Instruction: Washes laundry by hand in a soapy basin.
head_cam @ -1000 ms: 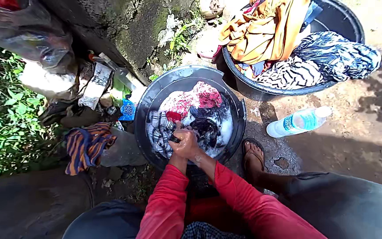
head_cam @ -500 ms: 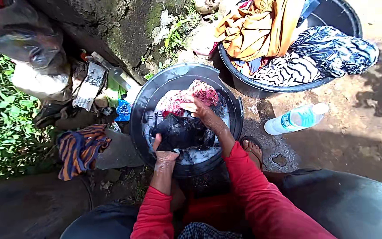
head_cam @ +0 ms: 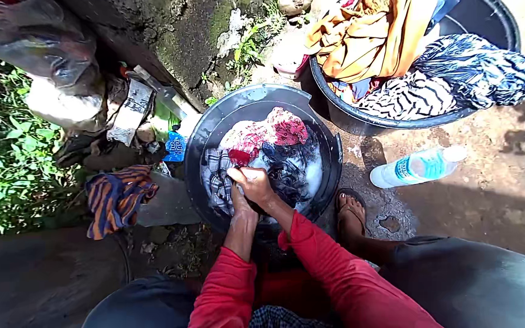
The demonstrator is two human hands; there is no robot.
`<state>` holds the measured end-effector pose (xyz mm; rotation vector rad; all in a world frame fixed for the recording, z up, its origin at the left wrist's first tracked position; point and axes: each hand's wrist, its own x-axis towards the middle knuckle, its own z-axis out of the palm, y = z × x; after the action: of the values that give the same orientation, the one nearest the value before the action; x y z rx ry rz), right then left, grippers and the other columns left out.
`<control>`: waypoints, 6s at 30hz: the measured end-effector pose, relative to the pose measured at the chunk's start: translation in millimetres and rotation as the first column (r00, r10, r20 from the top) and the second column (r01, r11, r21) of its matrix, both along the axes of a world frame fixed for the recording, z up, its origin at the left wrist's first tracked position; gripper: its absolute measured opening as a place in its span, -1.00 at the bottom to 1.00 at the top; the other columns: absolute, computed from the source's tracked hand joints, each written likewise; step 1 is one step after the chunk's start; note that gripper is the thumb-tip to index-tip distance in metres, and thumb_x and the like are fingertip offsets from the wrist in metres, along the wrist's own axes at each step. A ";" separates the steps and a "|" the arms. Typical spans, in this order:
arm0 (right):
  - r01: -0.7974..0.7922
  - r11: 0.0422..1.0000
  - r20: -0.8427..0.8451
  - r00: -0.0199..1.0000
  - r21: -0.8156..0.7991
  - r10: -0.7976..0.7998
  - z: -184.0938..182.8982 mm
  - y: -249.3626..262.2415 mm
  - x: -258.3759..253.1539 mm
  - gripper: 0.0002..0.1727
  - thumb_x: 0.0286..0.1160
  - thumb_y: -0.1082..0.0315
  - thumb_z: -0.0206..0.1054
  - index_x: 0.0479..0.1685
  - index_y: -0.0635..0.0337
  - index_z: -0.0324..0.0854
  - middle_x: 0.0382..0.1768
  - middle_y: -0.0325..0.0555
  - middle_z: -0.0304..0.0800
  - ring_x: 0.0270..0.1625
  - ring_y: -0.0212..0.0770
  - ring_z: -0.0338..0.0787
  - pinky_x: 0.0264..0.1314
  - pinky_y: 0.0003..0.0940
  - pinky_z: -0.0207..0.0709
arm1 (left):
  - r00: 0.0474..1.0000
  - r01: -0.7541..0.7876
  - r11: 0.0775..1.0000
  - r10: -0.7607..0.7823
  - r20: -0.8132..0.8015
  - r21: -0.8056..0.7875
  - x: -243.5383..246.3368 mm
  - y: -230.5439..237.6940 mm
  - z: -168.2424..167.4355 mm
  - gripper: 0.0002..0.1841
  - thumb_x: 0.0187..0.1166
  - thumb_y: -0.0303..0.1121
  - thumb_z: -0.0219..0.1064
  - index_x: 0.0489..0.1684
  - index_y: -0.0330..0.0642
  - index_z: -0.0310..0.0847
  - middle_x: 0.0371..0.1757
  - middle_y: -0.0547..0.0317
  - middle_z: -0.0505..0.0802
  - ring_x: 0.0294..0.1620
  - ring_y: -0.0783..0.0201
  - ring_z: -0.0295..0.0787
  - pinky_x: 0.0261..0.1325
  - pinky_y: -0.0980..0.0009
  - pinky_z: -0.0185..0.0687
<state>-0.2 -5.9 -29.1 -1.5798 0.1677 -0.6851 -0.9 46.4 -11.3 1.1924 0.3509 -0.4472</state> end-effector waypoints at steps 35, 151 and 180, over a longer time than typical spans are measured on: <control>-0.115 0.976 0.045 0.991 -0.184 0.126 33.1 13.6 -34.6 -0.53 0.51 0.23 0.33 0.22 0.47 0.72 0.33 0.16 0.78 0.42 -0.11 0.74 0.53 -0.12 0.54 | 0.952 0.212 0.972 -0.229 0.204 0.105 -1.3 44.8 -8.5 -0.46 0.92 -0.12 -0.18 0.74 -0.27 0.16 0.63 -0.12 0.48 0.59 0.15 0.42 0.61 0.18 0.37; -0.244 0.955 0.299 0.936 0.169 0.186 270.4 -18.9 -43.2 -0.92 0.51 0.56 0.23 -0.31 0.26 0.58 -0.45 -0.14 0.69 -0.40 -0.35 0.74 -0.31 -0.43 0.70 | 0.763 -0.208 0.793 -0.235 0.602 0.573 17.8 -22.4 -14.5 0.18 0.10 0.10 0.72 0.73 -0.39 0.16 0.58 -0.40 0.53 0.61 -0.26 0.43 0.63 -0.24 0.24; -0.018 0.824 -0.168 0.976 0.566 0.137 58.9 -70.9 -69.0 -0.48 0.66 0.11 0.24 0.53 0.11 0.47 0.19 -0.14 0.75 0.16 -0.39 0.72 0.28 -0.35 0.62 | 0.928 0.348 0.822 -0.233 0.291 -0.451 28.7 4.7 8.1 -0.43 0.39 0.23 0.42 0.09 -0.05 0.58 -0.18 0.23 0.89 -0.14 0.36 0.87 -0.08 0.30 0.86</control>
<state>-69.2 -76.7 29.8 -1.0689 0.4166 -0.3565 27.8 51.0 -3.2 0.7735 -0.1501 -0.6211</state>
